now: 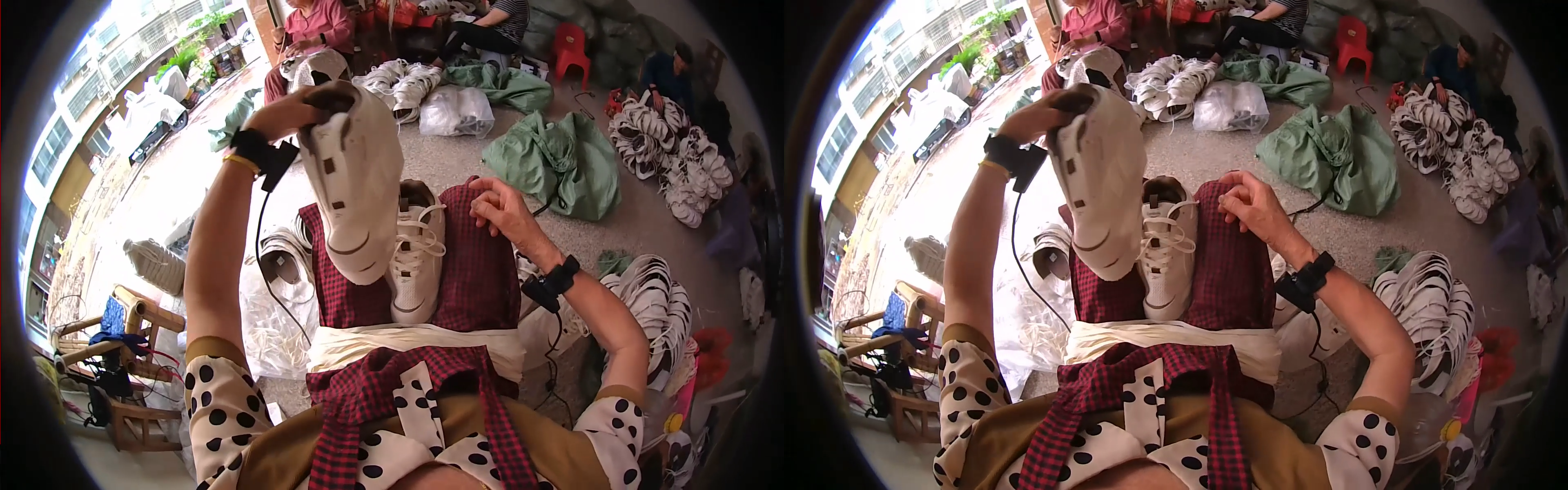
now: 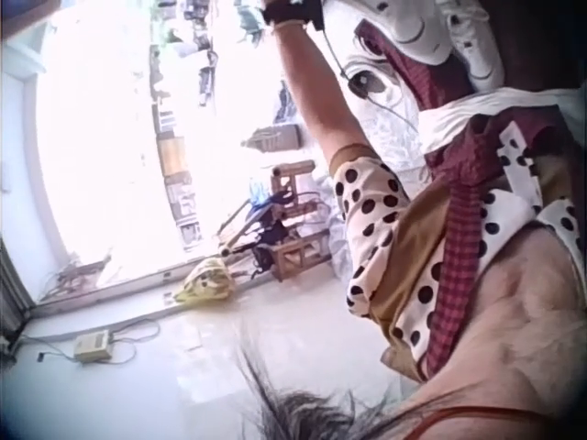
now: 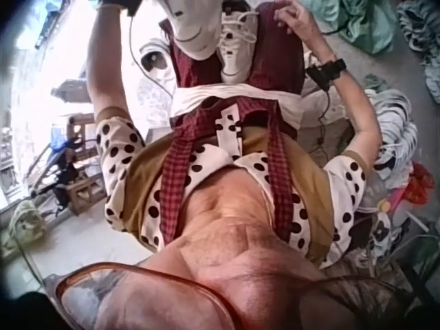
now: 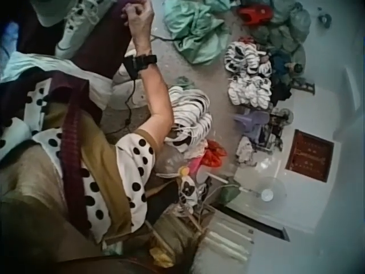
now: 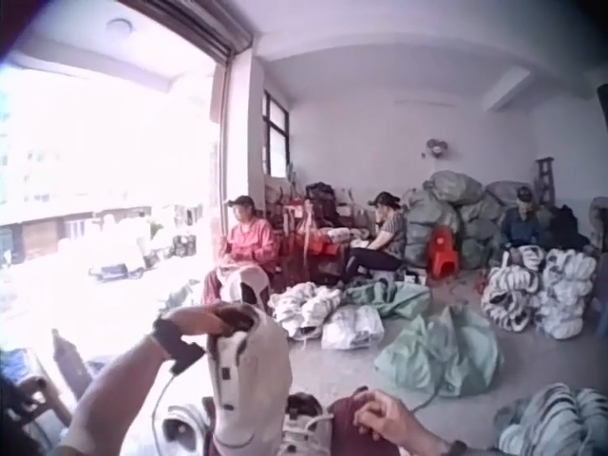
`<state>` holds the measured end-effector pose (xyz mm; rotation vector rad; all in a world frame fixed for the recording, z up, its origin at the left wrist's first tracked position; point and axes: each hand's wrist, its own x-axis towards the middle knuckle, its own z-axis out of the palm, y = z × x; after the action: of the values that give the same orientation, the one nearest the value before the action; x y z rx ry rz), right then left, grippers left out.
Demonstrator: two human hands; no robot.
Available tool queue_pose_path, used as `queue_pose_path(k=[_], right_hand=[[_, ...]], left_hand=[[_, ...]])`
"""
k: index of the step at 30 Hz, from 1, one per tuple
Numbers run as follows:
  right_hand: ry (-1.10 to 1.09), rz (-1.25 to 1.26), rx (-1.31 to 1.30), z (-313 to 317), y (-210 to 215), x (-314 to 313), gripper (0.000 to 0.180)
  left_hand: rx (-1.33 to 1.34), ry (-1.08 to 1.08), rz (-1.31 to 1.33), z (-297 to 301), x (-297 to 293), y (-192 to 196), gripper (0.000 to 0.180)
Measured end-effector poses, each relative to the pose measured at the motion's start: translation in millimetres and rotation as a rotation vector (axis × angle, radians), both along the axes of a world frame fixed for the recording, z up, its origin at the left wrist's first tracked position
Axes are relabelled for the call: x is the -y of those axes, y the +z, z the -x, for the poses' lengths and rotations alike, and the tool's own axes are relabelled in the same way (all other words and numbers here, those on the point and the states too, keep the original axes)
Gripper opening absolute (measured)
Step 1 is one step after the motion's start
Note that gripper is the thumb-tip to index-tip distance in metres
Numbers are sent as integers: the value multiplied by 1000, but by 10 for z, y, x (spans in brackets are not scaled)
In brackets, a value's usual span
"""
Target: Threading and lacing white sneakers in a factory workshop environment.
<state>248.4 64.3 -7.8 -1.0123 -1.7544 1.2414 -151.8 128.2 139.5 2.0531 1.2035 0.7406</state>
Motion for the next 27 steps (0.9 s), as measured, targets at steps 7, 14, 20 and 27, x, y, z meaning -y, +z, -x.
queue_pose_path(k=[7,14,20,27], right_hand=[[79,-75,121,22,-62,6,45],[127,-303,56,174,84,85,51],[315,-410,456,401,335,-66,59],[208,-580,536,533,236,-60,59]], left_hand=[[-502,-74,-111,-652,-635,-861,38],[-690,-57,135,-1255,-138,-888,40],[-194,-183,-23,-954,164,-1116,44],[-436,115,-492,-832,176,-1373,45]])
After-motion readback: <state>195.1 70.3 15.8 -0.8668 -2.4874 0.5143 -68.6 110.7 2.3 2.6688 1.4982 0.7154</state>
